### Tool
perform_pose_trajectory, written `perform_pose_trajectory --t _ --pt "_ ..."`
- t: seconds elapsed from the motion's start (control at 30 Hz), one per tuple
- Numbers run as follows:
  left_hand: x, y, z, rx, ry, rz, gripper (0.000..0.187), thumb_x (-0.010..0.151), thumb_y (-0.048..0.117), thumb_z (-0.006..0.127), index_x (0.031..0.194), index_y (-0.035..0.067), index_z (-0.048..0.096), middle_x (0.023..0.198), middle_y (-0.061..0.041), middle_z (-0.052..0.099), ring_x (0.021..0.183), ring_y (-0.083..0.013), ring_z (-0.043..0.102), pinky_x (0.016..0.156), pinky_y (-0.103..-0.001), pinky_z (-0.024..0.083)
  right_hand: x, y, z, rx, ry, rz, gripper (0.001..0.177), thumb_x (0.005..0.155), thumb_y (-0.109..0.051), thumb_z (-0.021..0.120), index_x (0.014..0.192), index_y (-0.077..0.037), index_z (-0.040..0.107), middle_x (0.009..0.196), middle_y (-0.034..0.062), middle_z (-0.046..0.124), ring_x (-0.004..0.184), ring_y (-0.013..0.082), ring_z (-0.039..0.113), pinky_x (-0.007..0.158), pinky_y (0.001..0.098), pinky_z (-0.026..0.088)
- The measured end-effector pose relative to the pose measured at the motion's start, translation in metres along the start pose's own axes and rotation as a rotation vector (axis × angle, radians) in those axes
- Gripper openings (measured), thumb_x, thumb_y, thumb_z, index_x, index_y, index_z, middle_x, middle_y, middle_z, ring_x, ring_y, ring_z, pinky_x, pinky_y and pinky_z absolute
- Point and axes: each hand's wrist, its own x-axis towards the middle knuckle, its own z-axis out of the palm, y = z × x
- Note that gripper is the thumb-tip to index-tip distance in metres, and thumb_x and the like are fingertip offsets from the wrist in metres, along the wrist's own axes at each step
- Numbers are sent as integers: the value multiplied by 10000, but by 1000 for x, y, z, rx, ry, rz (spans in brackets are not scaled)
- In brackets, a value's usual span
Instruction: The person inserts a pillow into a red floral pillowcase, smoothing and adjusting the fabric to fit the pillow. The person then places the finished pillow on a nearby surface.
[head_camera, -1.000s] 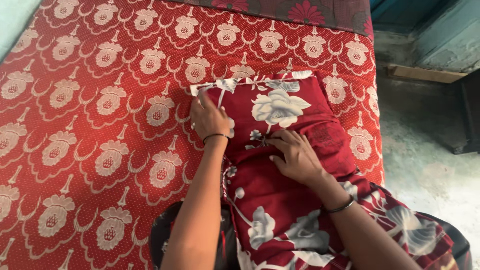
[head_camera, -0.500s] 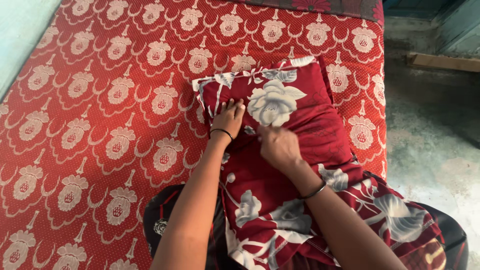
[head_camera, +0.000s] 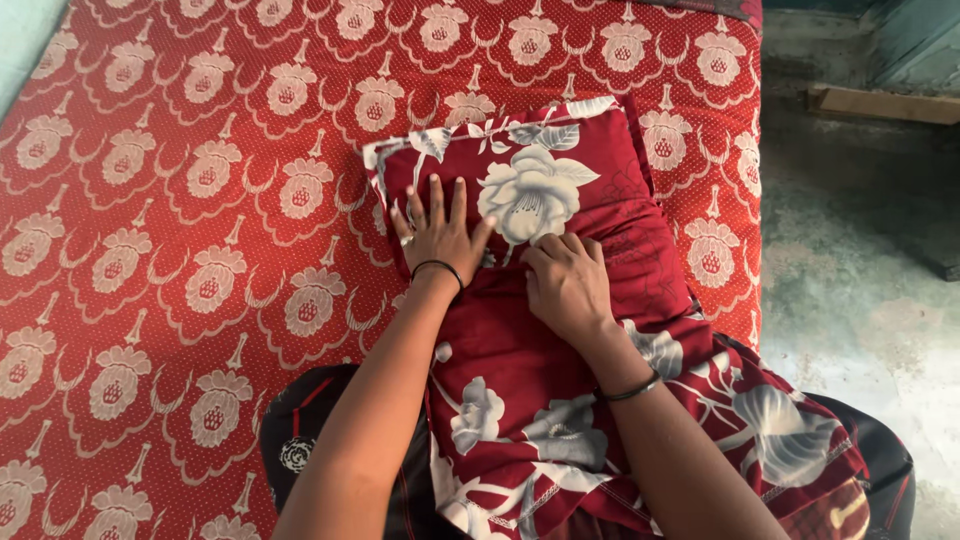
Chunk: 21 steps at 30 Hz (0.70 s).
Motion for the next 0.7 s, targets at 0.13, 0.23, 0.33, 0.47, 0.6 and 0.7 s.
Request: perform_pose_trajectory --t 0.13,0.23,0.33,0.47,0.6,0.7 --pt "-2 18 0 -40 41 251 787 962 774 227 1635 385 101 1757 -58 -10 1595 -398 -3 1216 -685 54 -2 10 11 74 -20 6 70 912 -121 677 959 -70 687 888 87 688 878 306 648 782 439 489" --pt "2 22 -7 -85 -140 242 731 923 791 181 1593 534 43 1733 40 -54 1575 -369 -41 1201 -703 -9 -6 12 17 142 -94 25 41 903 -97 648 923 -110 682 849 96 709 832 306 680 794 436 530" --pt "-2 24 -9 -96 -179 250 744 899 823 157 1571 545 -3 1717 39 -84 1560 -360 -69 1182 -703 -33 -16 10 18 102 -325 235 69 930 -169 666 961 -109 684 864 121 716 846 322 700 722 462 527" --pt "-2 22 -12 -93 -158 237 733 925 807 178 1581 541 -10 1734 33 -64 1571 -355 -59 1197 -705 -18 -15 15 10 251 -382 139 141 855 -139 696 989 -97 682 907 105 727 873 308 705 760 441 541" --pt "-2 21 -7 -104 -133 212 717 967 754 229 1599 509 -5 1728 9 -43 1577 -365 -45 1189 -719 -2 -17 45 -23 320 -291 -116 286 807 -136 728 1084 -85 681 1045 107 711 1007 319 684 881 430 539" --pt "-1 27 -7 -96 -154 188 702 979 720 264 1605 510 23 1729 17 -38 1574 -383 -37 1176 -758 20 -33 67 -57 65 -141 -100 391 729 -84 719 1117 -126 715 1130 90 713 1075 327 659 926 444 495"
